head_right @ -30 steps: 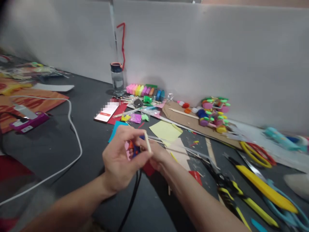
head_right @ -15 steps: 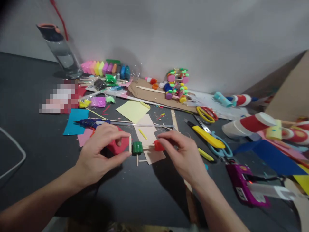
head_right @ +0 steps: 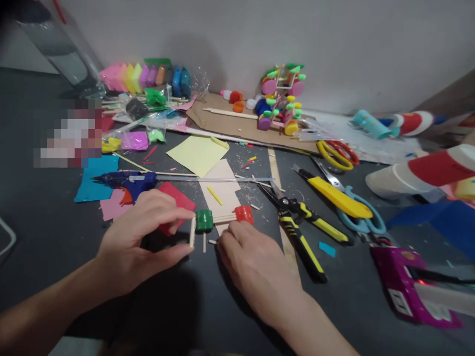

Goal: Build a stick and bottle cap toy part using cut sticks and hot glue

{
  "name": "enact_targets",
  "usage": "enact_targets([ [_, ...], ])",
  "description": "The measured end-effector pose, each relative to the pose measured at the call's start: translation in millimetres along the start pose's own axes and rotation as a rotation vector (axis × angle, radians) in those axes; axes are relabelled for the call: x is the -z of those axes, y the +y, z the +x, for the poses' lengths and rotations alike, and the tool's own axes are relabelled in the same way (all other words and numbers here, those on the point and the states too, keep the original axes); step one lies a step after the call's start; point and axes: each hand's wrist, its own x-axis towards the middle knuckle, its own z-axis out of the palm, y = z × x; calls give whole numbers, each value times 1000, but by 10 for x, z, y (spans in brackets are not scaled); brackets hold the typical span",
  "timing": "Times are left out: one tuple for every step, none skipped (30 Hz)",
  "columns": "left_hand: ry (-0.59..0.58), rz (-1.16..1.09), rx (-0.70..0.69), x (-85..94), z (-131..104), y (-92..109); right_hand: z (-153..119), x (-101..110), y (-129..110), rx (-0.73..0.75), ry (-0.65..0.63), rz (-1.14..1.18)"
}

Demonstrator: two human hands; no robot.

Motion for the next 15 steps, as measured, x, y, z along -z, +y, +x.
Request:
enact_targets([
  [-9, 2, 0, 5, -7, 8, -1, 42, -15, -38, 8, 41],
  [-19, 9, 5, 9, -15, 19, 4, 94, -36, -97, 18, 118],
  [-28, 21, 13, 12, -22, 29, 17, 150, -62, -178, 33, 242],
  [-36, 37, 22, 14, -28, 40, 38, 204, -91, -283, 45, 408],
  [-44, 56, 30, 13, -32, 49, 66, 251, -119, -390, 56, 578],
  [-47, 73, 35, 11, -35, 56, 99, 284, -146, -480, 72, 737],
  [-47, 88, 36, 7, -35, 60, 134, 300, -170, -548, 88, 865],
  [-39, 102, 32, 1, -35, 62, 167, 297, -191, -598, 97, 979],
  [-27, 115, 24, -5, -34, 62, 197, 277, -208, -640, 92, 1081],
  [-18, 126, 14, -12, -32, 61, 222, 242, -223, -673, 77, 1172],
  [-7, 137, 3, -20, -31, 60, 240, 199, -236, -700, 56, 1255],
  [3, 146, -9, -28, -30, 59, 252, 154, -249, -723, 41, 1327],
  [12, 155, -17, -35, -31, 59, 258, 111, -260, -737, 31, 1383],
  [17, 163, -18, -43, -32, 59, 260, 76, -271, -747, 35, 1422],
  [19, 168, -17, -50, -33, 59, 259, 49, -281, -755, 45, 1448],
])
